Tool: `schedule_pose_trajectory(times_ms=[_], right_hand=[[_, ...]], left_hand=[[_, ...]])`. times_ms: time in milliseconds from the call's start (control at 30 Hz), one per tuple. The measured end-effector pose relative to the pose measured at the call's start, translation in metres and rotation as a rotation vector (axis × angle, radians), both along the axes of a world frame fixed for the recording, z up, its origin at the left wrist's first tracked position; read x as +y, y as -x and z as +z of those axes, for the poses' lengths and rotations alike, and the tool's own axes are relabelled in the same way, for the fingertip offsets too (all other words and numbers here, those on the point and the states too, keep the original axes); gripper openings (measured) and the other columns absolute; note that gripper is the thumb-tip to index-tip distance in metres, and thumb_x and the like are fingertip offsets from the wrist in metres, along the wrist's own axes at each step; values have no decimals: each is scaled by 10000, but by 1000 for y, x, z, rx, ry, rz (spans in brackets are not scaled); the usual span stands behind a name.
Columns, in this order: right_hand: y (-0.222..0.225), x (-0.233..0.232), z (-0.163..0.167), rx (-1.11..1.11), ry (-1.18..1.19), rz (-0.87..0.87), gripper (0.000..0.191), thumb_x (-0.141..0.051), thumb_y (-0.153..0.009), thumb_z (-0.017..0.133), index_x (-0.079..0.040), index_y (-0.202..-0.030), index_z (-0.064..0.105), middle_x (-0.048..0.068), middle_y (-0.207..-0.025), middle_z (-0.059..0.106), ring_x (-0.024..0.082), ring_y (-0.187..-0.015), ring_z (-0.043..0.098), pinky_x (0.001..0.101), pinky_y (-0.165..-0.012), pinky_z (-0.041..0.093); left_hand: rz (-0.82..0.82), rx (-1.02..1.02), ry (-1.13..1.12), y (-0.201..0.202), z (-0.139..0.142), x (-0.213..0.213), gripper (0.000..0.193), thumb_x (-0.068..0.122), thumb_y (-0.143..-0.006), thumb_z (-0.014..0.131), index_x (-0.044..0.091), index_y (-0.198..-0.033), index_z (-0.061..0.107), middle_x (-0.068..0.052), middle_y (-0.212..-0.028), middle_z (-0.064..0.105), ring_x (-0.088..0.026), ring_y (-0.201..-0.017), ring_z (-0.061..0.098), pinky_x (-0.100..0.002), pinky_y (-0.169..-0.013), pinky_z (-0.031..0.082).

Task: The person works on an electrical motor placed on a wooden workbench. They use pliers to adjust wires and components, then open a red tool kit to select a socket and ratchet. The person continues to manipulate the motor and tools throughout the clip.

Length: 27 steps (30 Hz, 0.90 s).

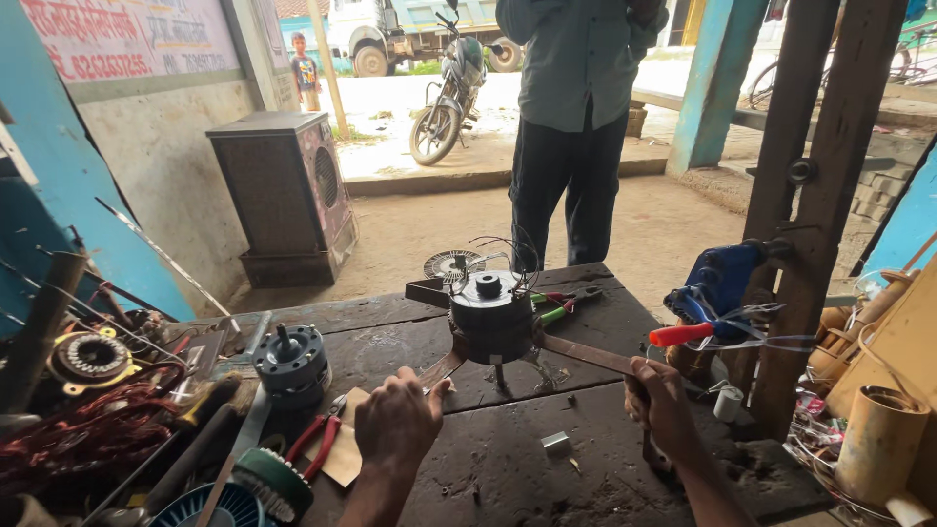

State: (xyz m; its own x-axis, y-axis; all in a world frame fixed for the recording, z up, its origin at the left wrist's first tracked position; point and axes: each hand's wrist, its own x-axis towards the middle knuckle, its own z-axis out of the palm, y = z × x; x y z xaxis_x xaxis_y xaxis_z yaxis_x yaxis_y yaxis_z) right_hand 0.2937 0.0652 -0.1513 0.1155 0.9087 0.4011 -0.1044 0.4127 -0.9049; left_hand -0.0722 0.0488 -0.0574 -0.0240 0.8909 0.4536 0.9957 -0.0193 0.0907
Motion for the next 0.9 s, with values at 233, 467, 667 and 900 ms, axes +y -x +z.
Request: schedule_pose_trajectory(times_ms=[233,467,667,900], right_hand=[[16,3,2,16,-28,-173,397,-318,-1018,450,-45,-738,520,-16,-480,400,74,-355,352,256,-345,320],[18,4,-5,39,19,-300,254,-215,-982,473,-35,-837,579,-31,-602,449,43,-450,389,223,-383,312],[13,14,-17,18,-94,-283,263,-200,-1003,508,-5,-839,572,-20,-612,402,53,-485,362,231,-417,277],[11,17,-23,38,-56,-273,290,-217,-1027,479,-18,-837,571,-38,-649,385,49,-537,348,235,-461,275]], left_hand=[[10,37,-104,1,-4,-1,549,644,-927,570,120,-769,608,-69,-673,683,-219,-614,740,-345,-531,588],[13,37,-147,3,-8,5,552,657,-889,591,123,-746,601,-72,-659,679,-232,-603,738,-361,-523,582],[-1,32,-174,3,-5,5,537,648,-882,585,128,-751,609,-82,-660,687,-255,-613,738,-375,-532,580],[14,48,-105,3,-5,3,548,647,-902,575,115,-779,617,-89,-686,697,-256,-617,743,-373,-535,586]])
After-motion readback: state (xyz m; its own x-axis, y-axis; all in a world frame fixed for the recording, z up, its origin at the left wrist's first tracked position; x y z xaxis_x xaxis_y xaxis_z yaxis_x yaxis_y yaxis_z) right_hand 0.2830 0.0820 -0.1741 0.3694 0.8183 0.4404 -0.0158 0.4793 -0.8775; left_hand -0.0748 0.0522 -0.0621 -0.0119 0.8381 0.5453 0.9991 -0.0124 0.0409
